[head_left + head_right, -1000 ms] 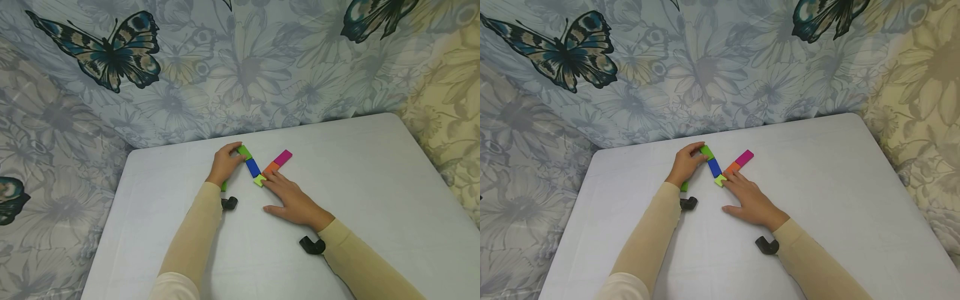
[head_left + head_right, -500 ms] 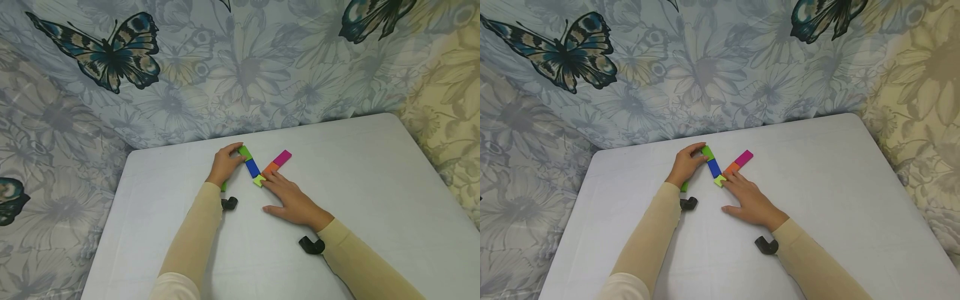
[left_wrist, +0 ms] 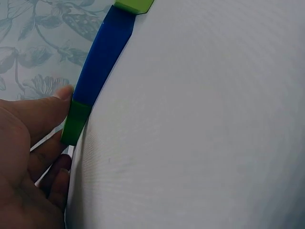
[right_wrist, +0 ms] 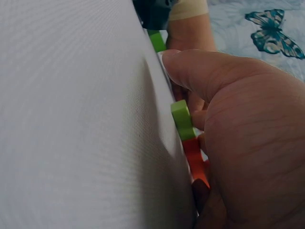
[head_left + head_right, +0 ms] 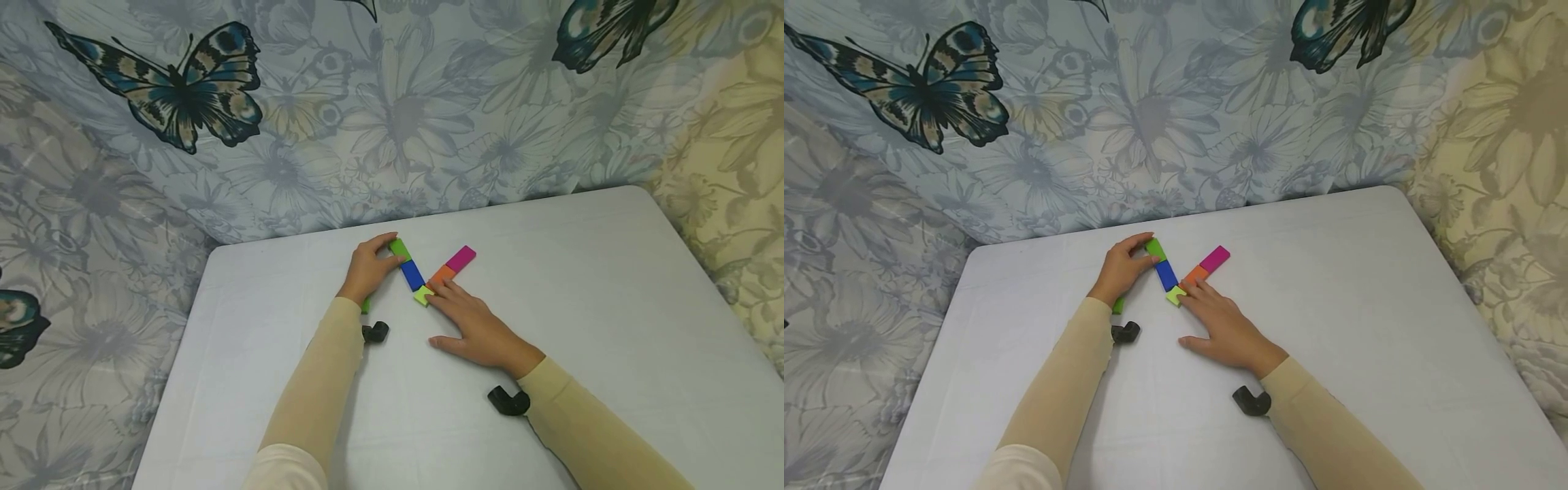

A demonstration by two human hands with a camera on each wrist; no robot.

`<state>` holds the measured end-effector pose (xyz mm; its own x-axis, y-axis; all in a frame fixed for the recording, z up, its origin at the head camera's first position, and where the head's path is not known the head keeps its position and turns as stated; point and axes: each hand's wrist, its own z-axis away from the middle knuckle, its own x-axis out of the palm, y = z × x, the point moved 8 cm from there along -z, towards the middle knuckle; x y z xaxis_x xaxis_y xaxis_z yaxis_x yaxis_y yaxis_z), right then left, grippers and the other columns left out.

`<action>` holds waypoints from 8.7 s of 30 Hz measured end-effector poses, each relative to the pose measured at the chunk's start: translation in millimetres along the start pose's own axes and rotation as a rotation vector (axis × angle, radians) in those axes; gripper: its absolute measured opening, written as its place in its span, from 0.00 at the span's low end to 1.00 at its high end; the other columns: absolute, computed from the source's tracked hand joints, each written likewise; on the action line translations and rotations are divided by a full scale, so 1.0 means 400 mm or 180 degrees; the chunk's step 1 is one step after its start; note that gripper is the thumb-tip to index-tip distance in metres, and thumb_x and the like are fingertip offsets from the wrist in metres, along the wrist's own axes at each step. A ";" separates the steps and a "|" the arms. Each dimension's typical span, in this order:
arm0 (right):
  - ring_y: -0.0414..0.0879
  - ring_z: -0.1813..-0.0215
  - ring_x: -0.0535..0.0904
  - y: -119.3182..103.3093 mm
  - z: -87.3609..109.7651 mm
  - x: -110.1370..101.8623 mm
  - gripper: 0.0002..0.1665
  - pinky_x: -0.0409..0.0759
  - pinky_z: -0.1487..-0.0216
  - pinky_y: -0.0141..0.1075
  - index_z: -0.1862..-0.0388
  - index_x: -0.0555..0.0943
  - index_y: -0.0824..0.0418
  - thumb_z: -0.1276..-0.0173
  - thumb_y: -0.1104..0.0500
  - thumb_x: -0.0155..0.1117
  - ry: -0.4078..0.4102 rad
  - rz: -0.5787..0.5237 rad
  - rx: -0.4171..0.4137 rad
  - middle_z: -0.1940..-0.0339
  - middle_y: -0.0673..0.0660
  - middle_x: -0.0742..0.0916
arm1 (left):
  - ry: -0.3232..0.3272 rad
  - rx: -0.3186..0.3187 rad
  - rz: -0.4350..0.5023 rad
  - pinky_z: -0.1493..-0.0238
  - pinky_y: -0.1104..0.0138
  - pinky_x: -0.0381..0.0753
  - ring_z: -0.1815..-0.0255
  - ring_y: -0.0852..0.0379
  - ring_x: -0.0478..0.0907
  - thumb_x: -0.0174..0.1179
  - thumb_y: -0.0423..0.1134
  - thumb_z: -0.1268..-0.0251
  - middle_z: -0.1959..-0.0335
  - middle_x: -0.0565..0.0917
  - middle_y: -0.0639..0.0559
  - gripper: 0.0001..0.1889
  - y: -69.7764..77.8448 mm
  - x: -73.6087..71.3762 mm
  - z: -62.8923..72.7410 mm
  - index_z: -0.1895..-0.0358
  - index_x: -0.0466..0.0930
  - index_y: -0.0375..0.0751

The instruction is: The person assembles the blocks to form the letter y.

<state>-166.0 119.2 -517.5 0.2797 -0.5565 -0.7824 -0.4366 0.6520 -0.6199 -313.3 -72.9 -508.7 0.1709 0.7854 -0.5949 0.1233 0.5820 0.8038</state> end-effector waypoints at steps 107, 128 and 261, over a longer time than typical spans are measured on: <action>0.59 0.10 0.41 0.013 -0.008 -0.007 0.56 0.56 0.22 0.71 0.11 0.61 0.61 0.27 0.42 0.76 0.0145 0.0323 0.0176 0.10 0.61 0.58 | 0.0325 0.0063 0.2010 0.29 0.54 0.74 0.25 0.44 0.72 0.56 0.40 0.12 0.27 0.79 0.44 0.31 -0.160 -0.186 0.312 0.14 0.61 0.40; 0.58 0.10 0.41 0.022 -0.011 -0.005 0.55 0.56 0.23 0.72 0.11 0.61 0.60 0.27 0.42 0.76 0.0130 0.0288 0.0208 0.10 0.61 0.57 | 0.0091 -0.0037 0.0748 0.32 0.56 0.79 0.35 0.54 0.82 0.76 0.30 0.32 0.36 0.87 0.59 0.30 -0.163 -0.155 0.309 0.27 0.83 0.53; 0.60 0.10 0.44 0.015 -0.005 -0.016 0.53 0.56 0.23 0.73 0.12 0.63 0.61 0.26 0.45 0.76 0.0249 0.0224 0.0144 0.11 0.62 0.60 | 0.0758 0.0468 0.0129 0.47 0.62 0.85 0.49 0.53 0.83 0.77 0.26 0.35 0.48 0.85 0.47 0.20 0.084 0.046 0.356 0.40 0.86 0.34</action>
<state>-172.1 125.7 -516.3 0.1813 -0.5459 -0.8180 -0.4133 0.7125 -0.5671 -167.0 -68.9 -492.5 -0.0537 0.8449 -0.5322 0.2645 0.5260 0.8083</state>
